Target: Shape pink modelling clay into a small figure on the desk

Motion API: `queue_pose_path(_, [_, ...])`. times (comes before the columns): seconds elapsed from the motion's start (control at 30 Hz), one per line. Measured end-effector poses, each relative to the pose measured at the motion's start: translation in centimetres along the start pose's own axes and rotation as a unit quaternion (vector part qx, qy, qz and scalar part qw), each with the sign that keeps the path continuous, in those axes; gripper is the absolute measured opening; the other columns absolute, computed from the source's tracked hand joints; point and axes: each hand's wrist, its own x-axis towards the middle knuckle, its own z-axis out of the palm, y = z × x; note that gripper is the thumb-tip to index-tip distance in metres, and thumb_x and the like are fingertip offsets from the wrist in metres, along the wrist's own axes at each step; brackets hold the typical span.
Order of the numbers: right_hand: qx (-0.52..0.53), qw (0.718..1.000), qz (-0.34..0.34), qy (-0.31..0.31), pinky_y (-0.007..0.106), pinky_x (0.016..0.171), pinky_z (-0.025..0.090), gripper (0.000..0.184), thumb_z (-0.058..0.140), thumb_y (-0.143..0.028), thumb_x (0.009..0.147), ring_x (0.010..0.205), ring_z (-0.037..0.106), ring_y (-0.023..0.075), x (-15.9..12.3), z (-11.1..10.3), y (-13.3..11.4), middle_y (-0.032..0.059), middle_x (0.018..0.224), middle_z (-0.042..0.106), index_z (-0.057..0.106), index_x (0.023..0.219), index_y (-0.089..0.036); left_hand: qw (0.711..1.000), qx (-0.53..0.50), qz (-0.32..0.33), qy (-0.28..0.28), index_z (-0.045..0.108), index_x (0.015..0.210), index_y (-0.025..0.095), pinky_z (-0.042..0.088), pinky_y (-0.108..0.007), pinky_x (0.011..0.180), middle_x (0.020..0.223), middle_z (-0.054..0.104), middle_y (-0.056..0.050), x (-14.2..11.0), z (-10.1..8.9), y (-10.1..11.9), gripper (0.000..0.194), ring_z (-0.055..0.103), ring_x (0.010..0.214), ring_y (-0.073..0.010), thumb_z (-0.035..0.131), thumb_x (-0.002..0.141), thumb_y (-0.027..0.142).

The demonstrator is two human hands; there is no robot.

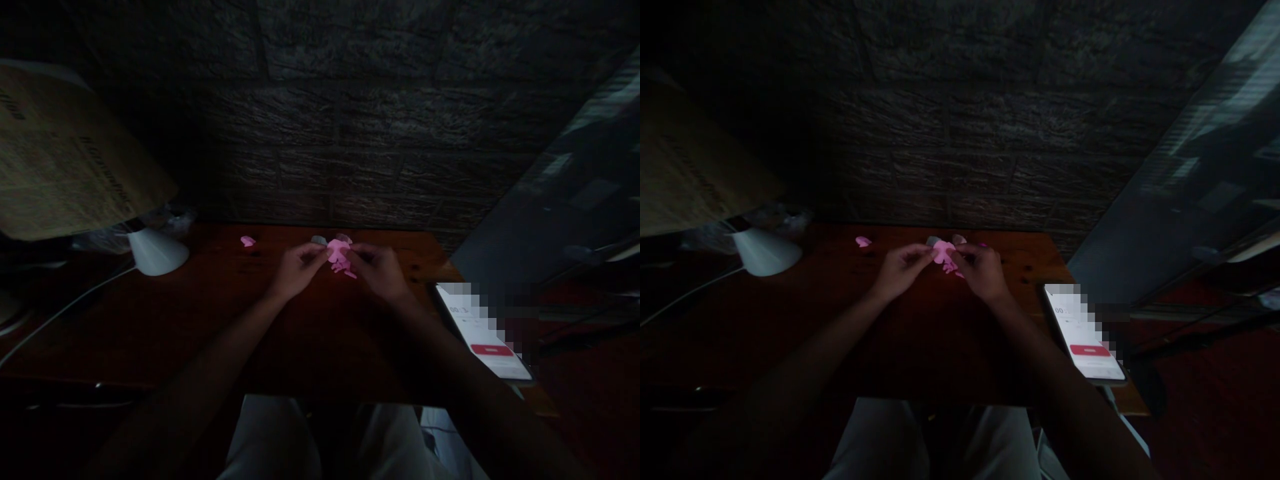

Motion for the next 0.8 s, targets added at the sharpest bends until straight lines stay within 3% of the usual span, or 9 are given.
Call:
queue_pose_path(0.33, [-0.026,0.999,-0.005,-0.026,0.031,0.067,0.053,0.027,0.059,-0.039,0.091,0.079,0.072,0.0220,0.10,-0.28,0.03,0.0066,0.088,0.078,0.078,0.095,-0.020,0.998,0.047,0.037,0.000,0.069,0.081,0.018,0.053,-0.031,0.078,0.083,0.074,-0.004,0.17,-0.49,-0.09,0.021,0.068,0.080,-0.0179,0.066,0.088,0.037])
queue_pose_path(0.8, [-0.097,0.995,-0.032,-0.009,0.033,0.072,0.054,0.026,0.055,-0.035,0.094,0.076,0.073,0.0220,0.04,-0.20,-0.52,0.0092,0.091,0.079,0.076,0.095,-0.019,0.997,0.067,0.016,-0.034,0.069,0.080,0.018,0.051,-0.030,0.077,0.083,0.074,-0.003,0.11,-0.40,-0.26,0.023,0.067,0.079,-0.0178,0.063,0.090,0.037])
